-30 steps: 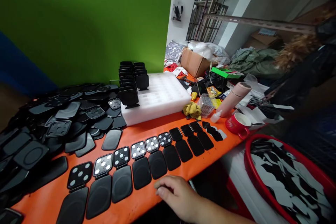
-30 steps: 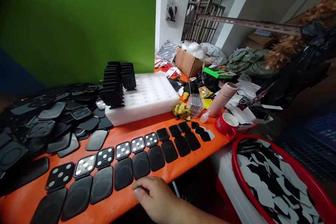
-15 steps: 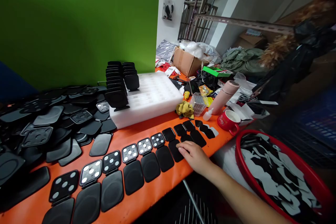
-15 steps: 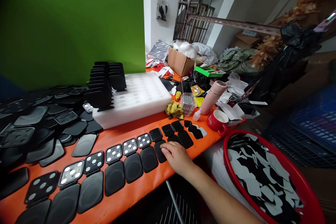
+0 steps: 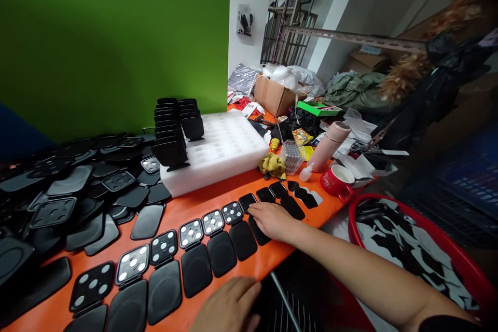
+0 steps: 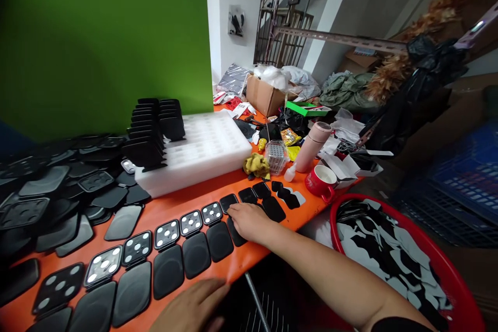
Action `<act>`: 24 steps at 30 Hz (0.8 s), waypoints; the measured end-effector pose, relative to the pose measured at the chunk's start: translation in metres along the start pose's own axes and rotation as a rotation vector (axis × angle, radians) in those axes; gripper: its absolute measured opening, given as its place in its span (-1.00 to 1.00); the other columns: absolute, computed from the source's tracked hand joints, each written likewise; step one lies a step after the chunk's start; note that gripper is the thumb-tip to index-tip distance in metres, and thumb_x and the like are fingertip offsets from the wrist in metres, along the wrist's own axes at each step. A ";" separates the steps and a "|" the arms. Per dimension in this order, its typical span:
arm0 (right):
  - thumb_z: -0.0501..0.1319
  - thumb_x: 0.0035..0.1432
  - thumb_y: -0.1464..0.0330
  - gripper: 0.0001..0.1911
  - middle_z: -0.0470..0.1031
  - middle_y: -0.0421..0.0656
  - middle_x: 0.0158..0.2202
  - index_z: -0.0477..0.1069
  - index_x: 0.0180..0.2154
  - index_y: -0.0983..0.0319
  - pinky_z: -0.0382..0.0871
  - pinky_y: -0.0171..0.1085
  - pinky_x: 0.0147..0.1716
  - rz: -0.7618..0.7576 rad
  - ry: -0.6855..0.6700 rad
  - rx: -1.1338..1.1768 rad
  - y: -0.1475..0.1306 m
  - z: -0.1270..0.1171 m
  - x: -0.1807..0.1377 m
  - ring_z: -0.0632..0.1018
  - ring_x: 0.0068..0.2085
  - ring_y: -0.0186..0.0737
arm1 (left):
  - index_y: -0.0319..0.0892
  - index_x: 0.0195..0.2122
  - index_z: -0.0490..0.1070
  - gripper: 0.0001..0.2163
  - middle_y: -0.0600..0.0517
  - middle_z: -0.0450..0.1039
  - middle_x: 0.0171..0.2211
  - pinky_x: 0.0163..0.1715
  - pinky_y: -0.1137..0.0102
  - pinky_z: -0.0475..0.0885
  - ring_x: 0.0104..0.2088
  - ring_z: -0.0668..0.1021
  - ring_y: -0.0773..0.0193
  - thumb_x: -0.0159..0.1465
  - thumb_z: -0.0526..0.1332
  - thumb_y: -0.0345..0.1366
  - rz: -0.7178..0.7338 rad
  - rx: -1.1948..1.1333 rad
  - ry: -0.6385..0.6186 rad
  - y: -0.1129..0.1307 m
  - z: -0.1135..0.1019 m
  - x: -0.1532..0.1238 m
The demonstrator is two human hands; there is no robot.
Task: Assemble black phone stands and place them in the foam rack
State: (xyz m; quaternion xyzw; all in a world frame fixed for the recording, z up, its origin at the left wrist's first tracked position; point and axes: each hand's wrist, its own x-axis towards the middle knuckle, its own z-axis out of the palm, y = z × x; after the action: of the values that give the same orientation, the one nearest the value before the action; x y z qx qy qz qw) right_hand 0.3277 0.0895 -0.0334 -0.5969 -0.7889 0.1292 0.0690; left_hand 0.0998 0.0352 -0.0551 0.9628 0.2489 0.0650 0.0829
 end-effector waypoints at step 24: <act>0.24 -0.05 0.41 -0.51 0.35 -0.08 -0.07 0.32 -0.01 0.17 0.22 -0.23 -0.11 0.530 -0.023 0.008 0.149 -0.041 -0.092 0.40 -0.07 -0.12 | -0.10 0.24 -0.16 -0.46 0.02 -0.07 0.23 0.08 0.09 0.17 0.18 0.14 0.08 0.28 -0.08 -0.06 0.125 0.050 0.111 -0.012 0.041 0.072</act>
State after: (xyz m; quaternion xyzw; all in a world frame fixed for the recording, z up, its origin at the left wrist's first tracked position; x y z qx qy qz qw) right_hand 0.5020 0.0439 -0.0322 -0.7807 -0.6054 0.1526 0.0261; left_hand 0.1638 0.0756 -0.0913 0.9731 0.1942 0.1171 0.0406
